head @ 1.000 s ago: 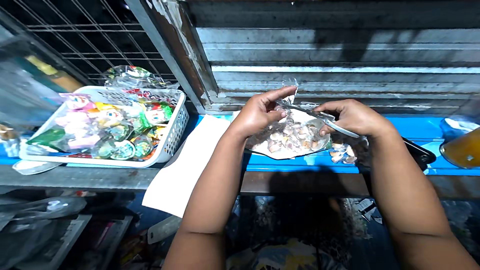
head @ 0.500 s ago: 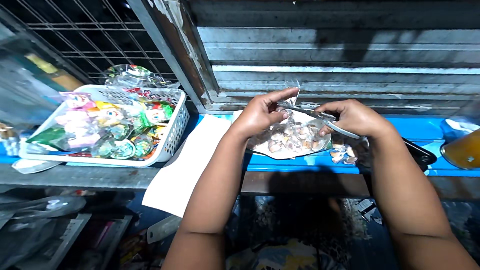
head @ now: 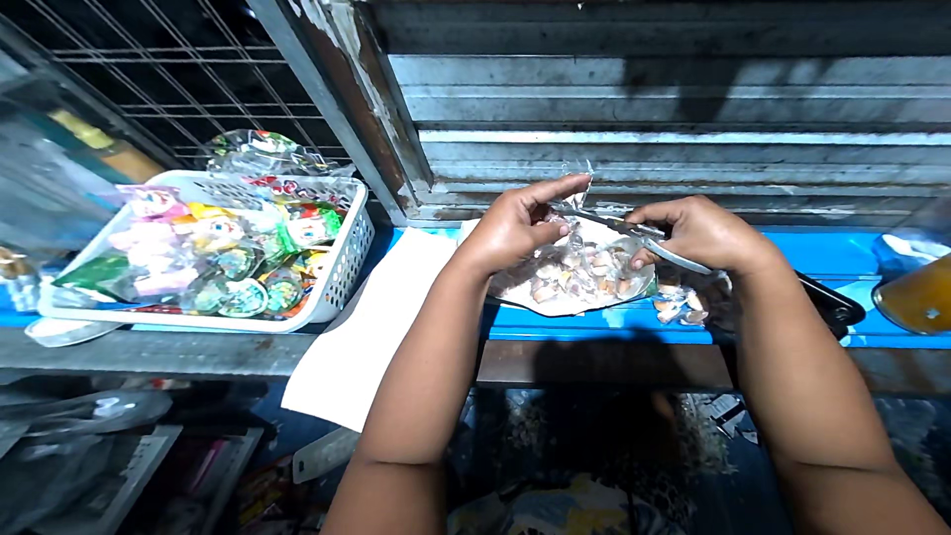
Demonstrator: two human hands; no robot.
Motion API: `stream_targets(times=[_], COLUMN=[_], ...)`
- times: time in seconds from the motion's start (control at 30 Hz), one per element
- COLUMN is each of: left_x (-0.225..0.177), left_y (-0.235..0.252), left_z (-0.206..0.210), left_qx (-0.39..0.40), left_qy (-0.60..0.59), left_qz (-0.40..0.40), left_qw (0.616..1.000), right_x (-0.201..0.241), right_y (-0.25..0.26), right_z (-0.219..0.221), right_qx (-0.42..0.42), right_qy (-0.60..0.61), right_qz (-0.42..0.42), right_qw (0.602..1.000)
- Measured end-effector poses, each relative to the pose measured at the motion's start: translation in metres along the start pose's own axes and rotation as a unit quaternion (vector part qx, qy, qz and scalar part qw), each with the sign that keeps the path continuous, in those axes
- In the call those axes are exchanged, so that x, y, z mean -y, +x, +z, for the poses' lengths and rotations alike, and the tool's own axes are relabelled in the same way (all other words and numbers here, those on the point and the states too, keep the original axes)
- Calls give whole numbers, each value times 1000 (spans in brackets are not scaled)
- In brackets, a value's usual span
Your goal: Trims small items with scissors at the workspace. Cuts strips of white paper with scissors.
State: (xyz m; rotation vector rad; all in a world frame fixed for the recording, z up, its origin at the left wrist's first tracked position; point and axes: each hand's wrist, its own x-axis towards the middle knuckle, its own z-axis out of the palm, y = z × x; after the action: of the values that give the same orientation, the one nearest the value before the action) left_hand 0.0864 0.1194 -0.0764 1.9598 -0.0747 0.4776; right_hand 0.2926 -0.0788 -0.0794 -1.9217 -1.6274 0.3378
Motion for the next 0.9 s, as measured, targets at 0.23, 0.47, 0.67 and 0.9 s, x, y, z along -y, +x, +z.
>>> stream_targets(times=[0.23,0.47,0.67,0.9], left_x=[0,0,1,0], left_y=[0,0,0,-2], left_z=[1,1,2,-9], left_qx=[1,-1,8,-16], left_qy=[-3,11,17,36], left_qz=[-7,-11,-18,-31], left_qw=[1000,1000,1000,999], right_x=[2,1,3,-16], right_y=[-1,-1,-2,-12], right_z=[-2,-1,-2,-27], right_qx=[4,0,12,-14], right_qy=[-6,-15,-17,-21], right_qz=[1,6,13,75], right_qw=[1000,1000,1000,997])
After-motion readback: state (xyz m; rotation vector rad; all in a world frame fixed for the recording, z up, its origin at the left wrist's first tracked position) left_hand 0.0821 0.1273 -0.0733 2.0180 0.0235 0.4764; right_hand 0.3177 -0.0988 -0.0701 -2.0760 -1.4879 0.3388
